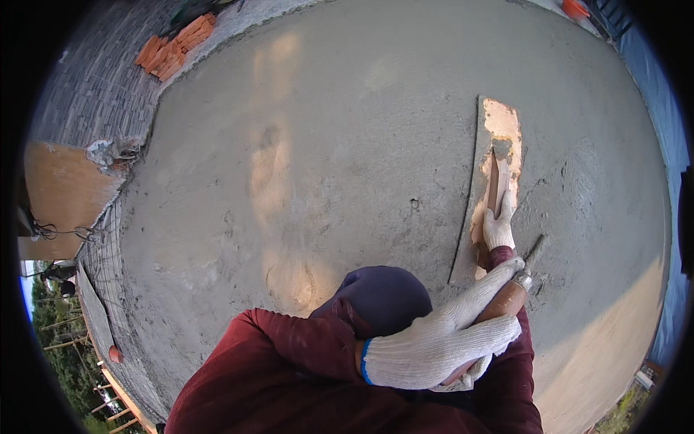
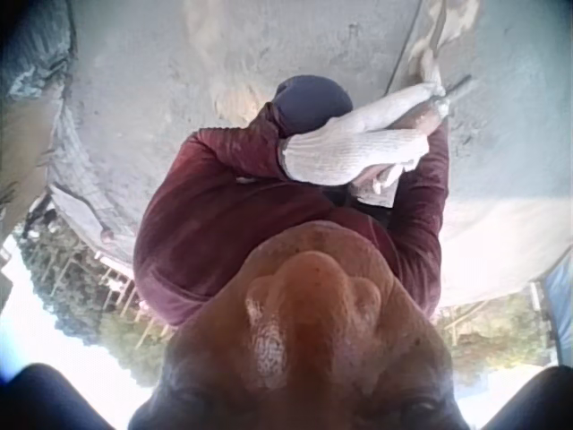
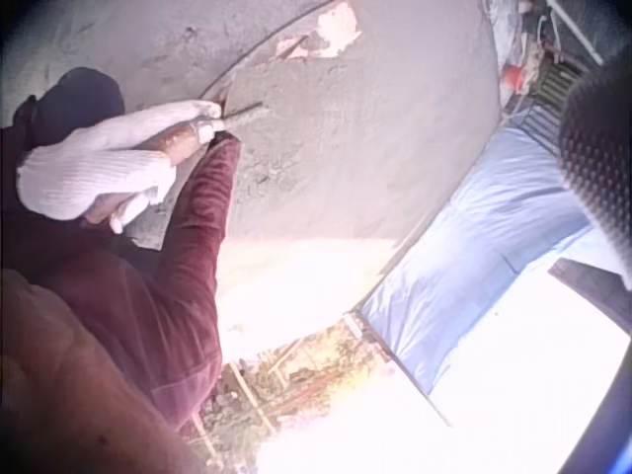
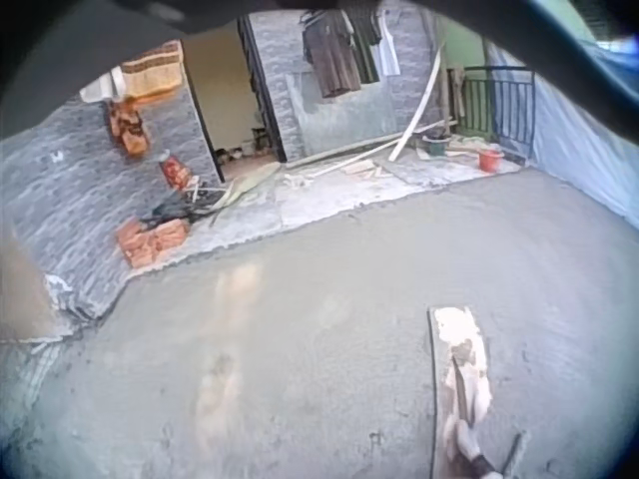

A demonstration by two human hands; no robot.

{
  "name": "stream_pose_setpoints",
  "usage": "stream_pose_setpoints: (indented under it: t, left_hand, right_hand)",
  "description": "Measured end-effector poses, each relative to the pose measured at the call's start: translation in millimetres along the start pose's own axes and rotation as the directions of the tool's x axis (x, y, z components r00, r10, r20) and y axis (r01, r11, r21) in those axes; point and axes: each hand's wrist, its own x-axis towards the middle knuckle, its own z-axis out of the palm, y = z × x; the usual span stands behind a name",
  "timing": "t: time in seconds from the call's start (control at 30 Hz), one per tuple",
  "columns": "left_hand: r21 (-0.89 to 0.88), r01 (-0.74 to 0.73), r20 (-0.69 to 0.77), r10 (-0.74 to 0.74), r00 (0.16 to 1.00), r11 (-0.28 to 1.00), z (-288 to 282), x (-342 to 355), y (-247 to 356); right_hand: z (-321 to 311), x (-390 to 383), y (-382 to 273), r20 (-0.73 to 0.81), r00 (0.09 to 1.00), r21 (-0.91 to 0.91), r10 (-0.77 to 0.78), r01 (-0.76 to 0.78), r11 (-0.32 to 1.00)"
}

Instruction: The person smooths a wet concrete surface using a wooden float and a trowel. They repeatedly level the surface, fill small imperfections, and occasionally pour water from a bucket onto the concrete to aid finishing.

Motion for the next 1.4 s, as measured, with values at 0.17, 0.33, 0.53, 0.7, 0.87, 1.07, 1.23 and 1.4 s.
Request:
stream_pose_setpoints:
  t: [0.17,0.33,0.53,0.7,0.87,1.07,1.23,1.4]
  left_hand:
    - [0.016,-0.055,-0.186,0.057,0.981,0.998,-21,-13,25]
    - [-0.249,-0.25,-0.127,0.225,0.966,0.936,-25,-5,53]
    - [0.063,-0.159,-0.237,0.169,0.957,0.985,-48,18,11]
    - [-0.034,-0.102,0.095,0.105,0.99,0.994,-50,29,6]
    - [0.093,-0.199,-0.217,0.215,0.952,0.976,-18,59,-58]
    - [-0.113,0.006,-0.005,-0.006,1.0,0.994,-29,-2,59]
    - [0.073,-0.484,-0.146,0.489,0.86,0.872,-23,27,17]
    - [-0.163,-0.084,-0.03,0.08,0.996,0.983,-42,-7,49]
  right_hand:
    - [46,105,-48,-0.05,0.98,-0.054,-0.192,0.19,0.98]
    - [95,198,-159,-0.017,0.933,-0.064,-0.359,0.357,0.932]
    - [142,81,-197,0.303,0.78,-0.008,-0.547,0.576,0.817]
    - [104,-55,-98,0.411,0.797,-0.028,-0.442,0.495,0.868]
    - [71,-32,-23,0.152,0.939,-0.163,-0.309,0.332,0.929]
    - [123,78,-201,0.183,0.905,-0.043,-0.383,0.397,0.917]
    - [168,16,-258,0.432,0.639,0.005,-0.636,0.704,0.71]
    - [148,-51,-175,0.481,0.548,0.095,-0.685,0.743,0.662]
